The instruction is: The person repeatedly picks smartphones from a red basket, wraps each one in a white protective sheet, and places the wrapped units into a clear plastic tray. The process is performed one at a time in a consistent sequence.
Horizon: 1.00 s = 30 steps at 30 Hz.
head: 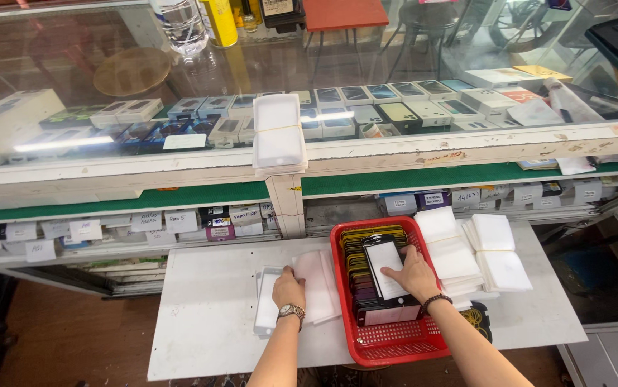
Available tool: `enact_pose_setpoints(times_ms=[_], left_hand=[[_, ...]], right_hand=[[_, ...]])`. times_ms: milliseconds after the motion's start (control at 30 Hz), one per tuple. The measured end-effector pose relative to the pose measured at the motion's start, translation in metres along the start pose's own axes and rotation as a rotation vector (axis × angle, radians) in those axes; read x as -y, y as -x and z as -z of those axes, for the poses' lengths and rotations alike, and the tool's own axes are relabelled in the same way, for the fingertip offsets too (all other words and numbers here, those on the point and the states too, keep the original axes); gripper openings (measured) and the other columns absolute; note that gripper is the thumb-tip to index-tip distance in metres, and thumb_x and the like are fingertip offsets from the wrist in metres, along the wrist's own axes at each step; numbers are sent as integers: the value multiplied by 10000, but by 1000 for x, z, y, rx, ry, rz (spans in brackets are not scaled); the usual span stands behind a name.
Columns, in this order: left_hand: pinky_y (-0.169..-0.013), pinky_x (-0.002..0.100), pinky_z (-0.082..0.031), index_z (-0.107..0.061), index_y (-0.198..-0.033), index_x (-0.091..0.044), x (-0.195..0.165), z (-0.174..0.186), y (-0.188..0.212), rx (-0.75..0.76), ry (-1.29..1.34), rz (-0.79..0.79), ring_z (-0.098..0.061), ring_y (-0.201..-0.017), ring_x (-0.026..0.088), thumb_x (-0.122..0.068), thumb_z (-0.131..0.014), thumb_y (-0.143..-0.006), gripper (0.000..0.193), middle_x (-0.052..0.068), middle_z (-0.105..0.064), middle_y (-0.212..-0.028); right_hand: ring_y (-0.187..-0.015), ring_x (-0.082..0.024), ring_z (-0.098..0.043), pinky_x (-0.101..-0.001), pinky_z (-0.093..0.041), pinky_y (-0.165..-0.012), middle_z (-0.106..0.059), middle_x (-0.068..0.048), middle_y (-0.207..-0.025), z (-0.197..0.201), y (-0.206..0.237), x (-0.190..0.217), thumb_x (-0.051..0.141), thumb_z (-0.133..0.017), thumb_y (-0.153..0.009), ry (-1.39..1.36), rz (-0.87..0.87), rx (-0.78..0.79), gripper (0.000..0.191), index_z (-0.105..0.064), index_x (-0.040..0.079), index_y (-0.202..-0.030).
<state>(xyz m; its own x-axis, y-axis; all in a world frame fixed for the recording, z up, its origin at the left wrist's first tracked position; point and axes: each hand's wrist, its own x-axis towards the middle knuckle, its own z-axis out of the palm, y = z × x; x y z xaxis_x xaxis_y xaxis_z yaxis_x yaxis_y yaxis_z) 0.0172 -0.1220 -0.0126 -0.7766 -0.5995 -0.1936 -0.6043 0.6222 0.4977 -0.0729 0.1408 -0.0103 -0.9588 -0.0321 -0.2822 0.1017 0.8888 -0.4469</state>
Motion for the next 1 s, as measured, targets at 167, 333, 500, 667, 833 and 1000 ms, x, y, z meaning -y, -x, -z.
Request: enact_pose_setpoints(times_ms=[167,333,500,667,833,1000], left_hand=[[-785,460,-548,-738,-881,-70,9,4,1,-85,68,-68,-697,-911,341,-258,-771,-852,193,138,-749,-920],[-697,348,-565,-698,-905,-5,17,13,-2,125,527,67,-723,-695,231,-243,-765,-831,258,99,-752,-795],[-684,295,-562,-711,-1027,-12,9,29,-6,322,762,-94,-664,-721,105,-202,-717,-864,250,53,-719,-811],[-720,269,-556,-713,-1119,-46,-13,38,-2,400,1036,-90,-683,-789,81,-201,-690,-881,285,2,-759,-912],[-689,229,-530,-771,-1054,-55,-23,44,5,242,1137,-53,-664,-762,46,-276,-710,-902,275,-25,-770,-904],[-523,257,-407,-789,-867,-24,-26,45,18,46,807,-246,-537,-584,53,-270,-808,-842,248,10,-699,-692]], right_hand=[[-1177,-310,-647,-399,-531,-991,-650,-180,-1265,3,-11,-7,477,-871,-714,-32,49,18,800,-519,40,-1285],[-1047,-271,-759,-355,-598,-903,-754,-173,-1184,21,-24,-4,348,-787,-824,-266,36,296,676,-581,36,-1388],[-1026,-199,-738,-352,-616,-882,-753,-99,-1160,32,-21,27,220,-699,-890,-923,-4,728,508,-563,63,-1353],[-1021,-186,-711,-346,-591,-897,-734,-94,-1161,13,-9,59,243,-706,-914,-1028,169,820,495,-609,15,-1343],[-1081,-165,-697,-336,-534,-997,-754,-76,-1167,17,-10,62,237,-694,-934,-831,318,728,415,-654,26,-1289],[-1086,-205,-689,-402,-556,-975,-719,-83,-1161,44,-18,67,95,-655,-938,-1515,341,360,283,-614,27,-1209]])
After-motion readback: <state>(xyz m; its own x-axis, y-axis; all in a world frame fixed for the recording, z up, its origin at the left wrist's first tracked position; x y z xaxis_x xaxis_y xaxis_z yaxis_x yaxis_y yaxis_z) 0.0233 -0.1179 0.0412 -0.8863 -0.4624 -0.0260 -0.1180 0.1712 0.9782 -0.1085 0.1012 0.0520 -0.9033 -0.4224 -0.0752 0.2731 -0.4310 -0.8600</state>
